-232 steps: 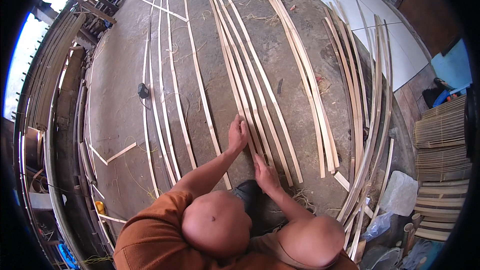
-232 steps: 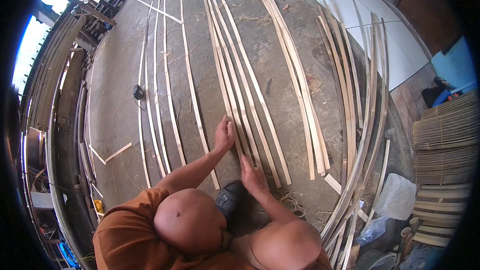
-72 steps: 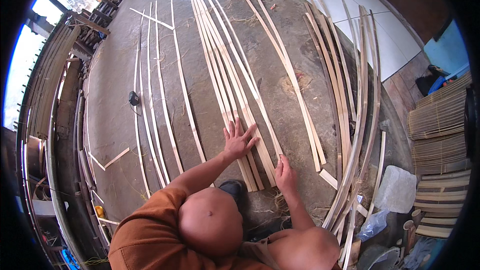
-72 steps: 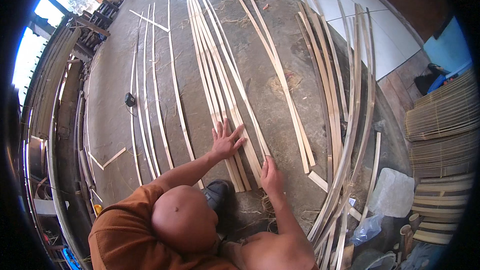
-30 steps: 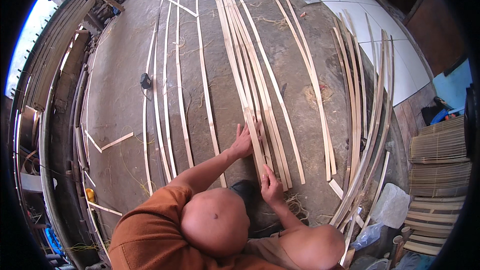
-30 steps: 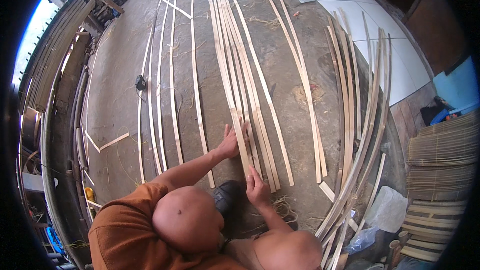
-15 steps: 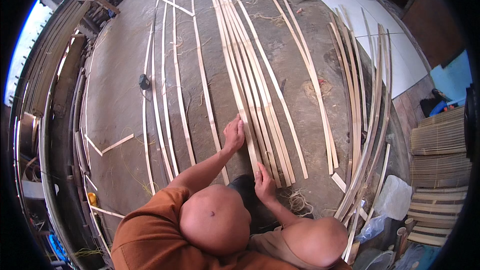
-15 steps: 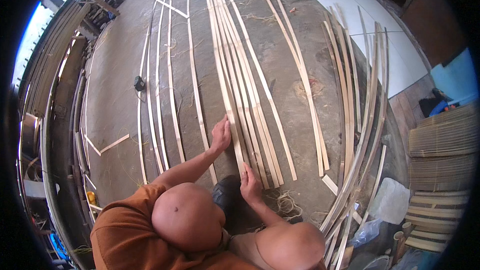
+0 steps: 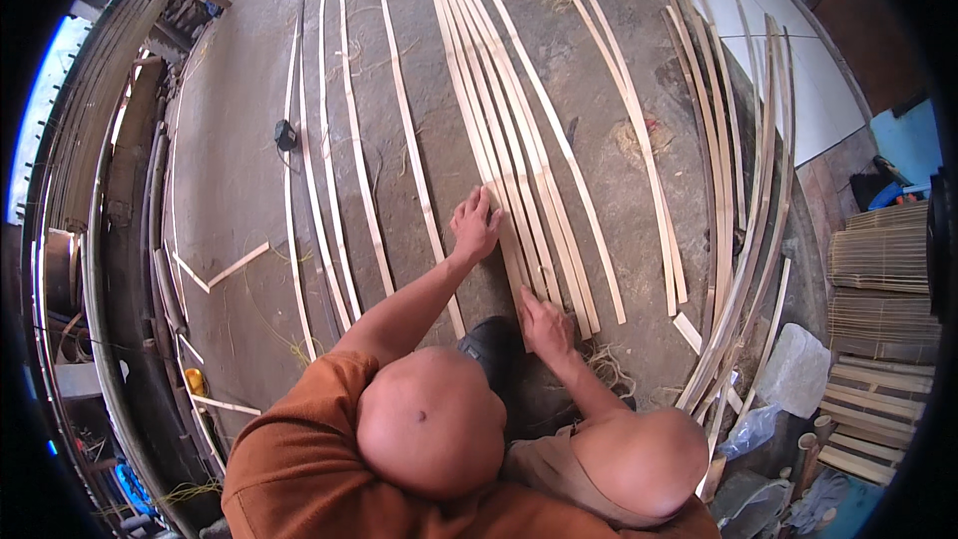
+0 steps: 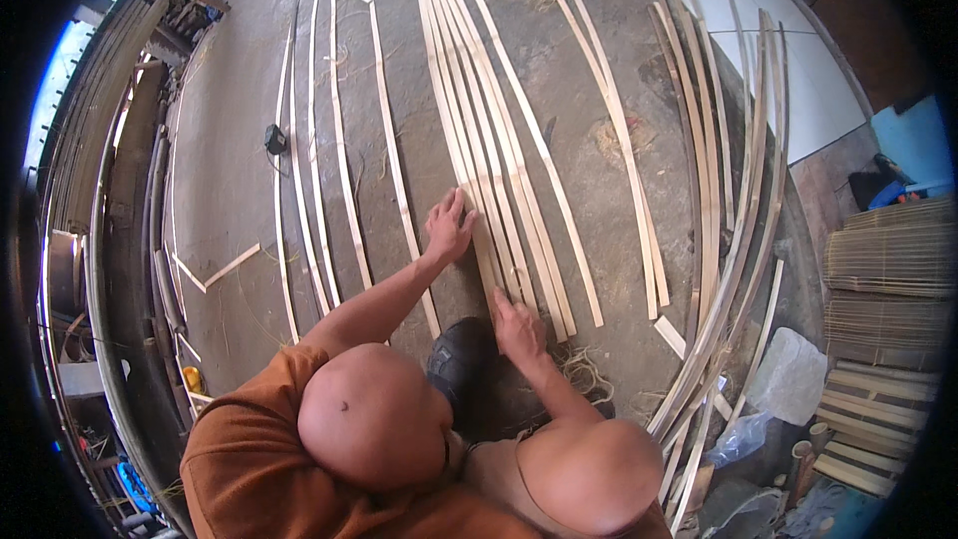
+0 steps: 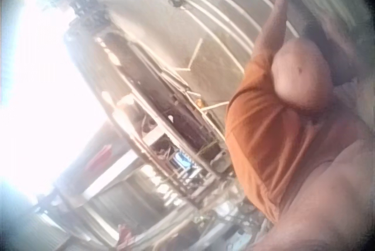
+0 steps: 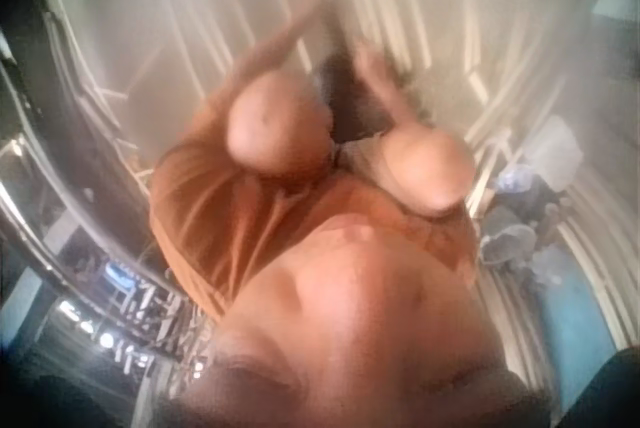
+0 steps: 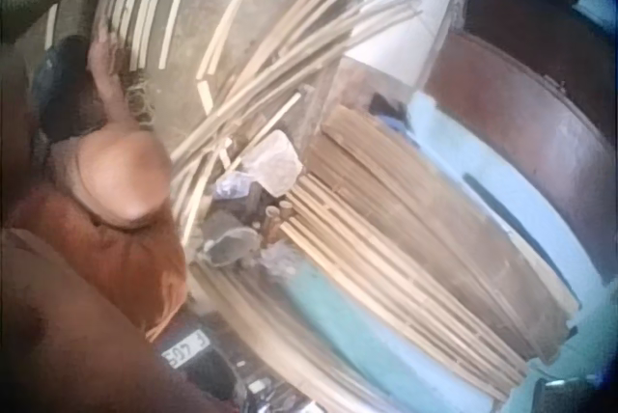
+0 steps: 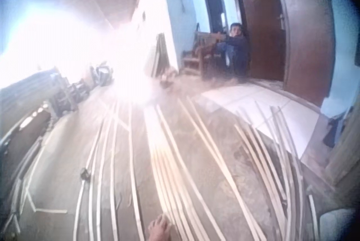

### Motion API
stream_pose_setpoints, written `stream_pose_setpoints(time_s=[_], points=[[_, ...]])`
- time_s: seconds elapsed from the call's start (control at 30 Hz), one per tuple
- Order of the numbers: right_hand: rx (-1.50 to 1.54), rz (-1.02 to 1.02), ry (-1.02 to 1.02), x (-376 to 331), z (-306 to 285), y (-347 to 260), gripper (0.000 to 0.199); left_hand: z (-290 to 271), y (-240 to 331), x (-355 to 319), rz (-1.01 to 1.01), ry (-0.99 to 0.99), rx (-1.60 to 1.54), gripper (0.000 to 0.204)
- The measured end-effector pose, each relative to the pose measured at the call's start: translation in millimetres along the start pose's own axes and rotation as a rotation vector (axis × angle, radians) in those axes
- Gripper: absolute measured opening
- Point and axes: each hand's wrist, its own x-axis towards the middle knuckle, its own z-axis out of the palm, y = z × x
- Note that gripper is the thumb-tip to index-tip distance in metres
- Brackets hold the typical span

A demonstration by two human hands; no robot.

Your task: The person sits on the floor and arranges long thin bamboo strips into parallel rows, then stands and places a bundle of strips onto a rack. The person handles the strips by hand without using tools.

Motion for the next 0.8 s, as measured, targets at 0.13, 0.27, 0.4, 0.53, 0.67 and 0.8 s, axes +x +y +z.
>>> stream_pose_setpoints(time_s=[0.13,0.27,0.4,0.53,0.67,0.8], points=[[0.029,-0.036,0.05,0,0,12,0.039,-4,6,0,-0.008,-0.036,0.032,0.066],[0.01,-0.01,0.042,-1,4,11,0.043,-6,6,4,-0.013,-0.05,0.022,0.067],[0.005,0.029,0.026,-2,2,9,0.043,-4,5,7,-0.062,-0.035,-0.015,0.068],[-0.033,0.04,0.033,-4,1,12,0.043,0,-3,7,-0.044,-0.017,-0.032,0.068],[-0.016,-0.002,-0.016,-3,-11,18,0.043,0,1,4,-0.001,-0.037,0.005,0.067],[0.042,-0.039,-0.044,-1,-15,24,0.043,0,3,1,0.002,-0.015,-0.015,0.067]])
